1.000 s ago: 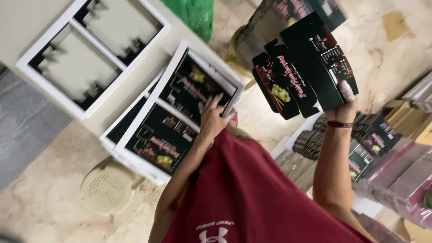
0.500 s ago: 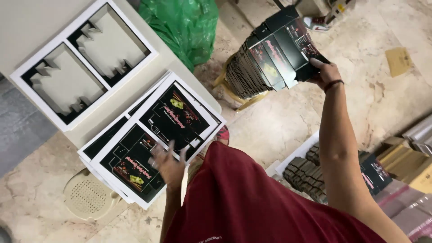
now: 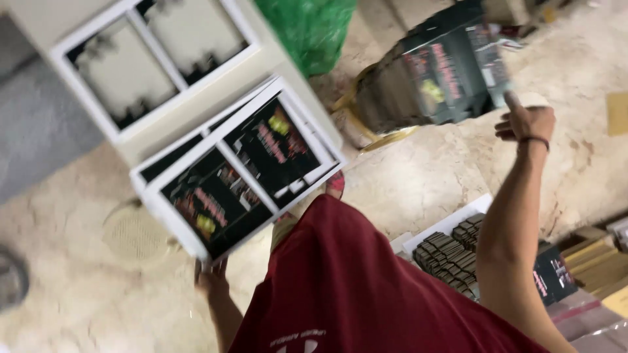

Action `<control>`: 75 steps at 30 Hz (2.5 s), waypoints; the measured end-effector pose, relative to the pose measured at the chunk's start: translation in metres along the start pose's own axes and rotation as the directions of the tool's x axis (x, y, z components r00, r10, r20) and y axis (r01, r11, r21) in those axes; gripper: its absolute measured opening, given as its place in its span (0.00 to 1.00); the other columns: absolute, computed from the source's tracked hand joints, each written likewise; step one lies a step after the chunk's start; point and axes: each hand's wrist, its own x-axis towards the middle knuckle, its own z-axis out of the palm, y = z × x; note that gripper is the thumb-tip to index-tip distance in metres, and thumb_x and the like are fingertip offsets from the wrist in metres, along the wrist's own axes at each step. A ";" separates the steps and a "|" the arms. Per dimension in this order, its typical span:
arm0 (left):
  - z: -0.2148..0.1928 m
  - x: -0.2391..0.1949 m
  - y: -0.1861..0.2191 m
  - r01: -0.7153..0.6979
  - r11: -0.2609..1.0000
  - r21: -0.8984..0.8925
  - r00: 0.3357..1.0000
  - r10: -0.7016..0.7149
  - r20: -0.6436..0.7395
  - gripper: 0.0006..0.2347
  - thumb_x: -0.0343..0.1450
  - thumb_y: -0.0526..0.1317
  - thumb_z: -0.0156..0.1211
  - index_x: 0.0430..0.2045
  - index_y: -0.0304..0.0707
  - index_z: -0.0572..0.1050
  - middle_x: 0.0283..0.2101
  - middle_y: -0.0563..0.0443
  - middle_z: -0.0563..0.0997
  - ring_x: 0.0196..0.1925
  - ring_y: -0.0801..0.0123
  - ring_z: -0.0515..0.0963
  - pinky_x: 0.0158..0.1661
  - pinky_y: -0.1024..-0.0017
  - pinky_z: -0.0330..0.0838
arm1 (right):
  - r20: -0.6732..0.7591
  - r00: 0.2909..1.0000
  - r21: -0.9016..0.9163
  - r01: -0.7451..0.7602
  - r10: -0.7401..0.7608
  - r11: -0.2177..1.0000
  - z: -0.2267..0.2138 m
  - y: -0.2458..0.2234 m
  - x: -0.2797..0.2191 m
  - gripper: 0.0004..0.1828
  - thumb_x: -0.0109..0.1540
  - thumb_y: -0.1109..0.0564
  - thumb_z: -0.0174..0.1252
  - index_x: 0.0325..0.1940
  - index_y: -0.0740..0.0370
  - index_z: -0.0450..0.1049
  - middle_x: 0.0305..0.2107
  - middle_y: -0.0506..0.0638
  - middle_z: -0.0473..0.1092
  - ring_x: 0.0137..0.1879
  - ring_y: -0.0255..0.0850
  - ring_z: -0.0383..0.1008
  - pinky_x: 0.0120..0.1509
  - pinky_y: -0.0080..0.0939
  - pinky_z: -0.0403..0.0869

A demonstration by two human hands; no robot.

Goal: Assembling cardboard boxes by folding flat printed sheets and stacking the finished products.

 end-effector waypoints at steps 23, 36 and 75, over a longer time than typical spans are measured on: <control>0.158 -0.030 0.048 -0.694 -0.311 0.649 0.710 -0.150 0.688 0.52 0.67 0.74 0.61 0.77 0.53 0.34 0.76 0.30 0.24 0.73 0.13 0.30 0.51 0.07 0.45 | 0.786 0.578 0.154 0.160 -0.220 0.975 0.381 0.064 -0.412 0.25 0.68 0.48 0.55 0.61 0.71 0.72 0.34 0.70 0.77 0.31 0.55 0.83 0.33 0.46 0.84; 0.134 -0.015 0.081 -0.857 -0.498 0.129 0.349 -0.379 0.857 0.48 0.66 0.43 0.74 0.78 0.57 0.42 0.76 0.38 0.25 0.76 0.35 0.25 0.68 0.24 0.31 | 0.920 0.350 -0.093 -0.250 0.179 0.964 0.373 0.081 -0.384 0.45 0.58 0.19 0.43 0.45 0.64 0.76 0.42 0.59 0.78 0.50 0.50 0.80 0.55 0.56 0.78; 0.164 -0.026 0.097 -0.891 -0.445 0.093 0.365 -0.579 0.729 0.43 0.71 0.33 0.66 0.76 0.69 0.44 0.76 0.57 0.20 0.77 0.35 0.23 0.57 0.11 0.48 | 0.709 0.705 0.242 -0.251 0.006 0.937 0.437 0.062 -0.517 0.28 0.64 0.43 0.57 0.48 0.77 0.75 0.19 0.71 0.72 0.24 0.54 0.81 0.27 0.47 0.82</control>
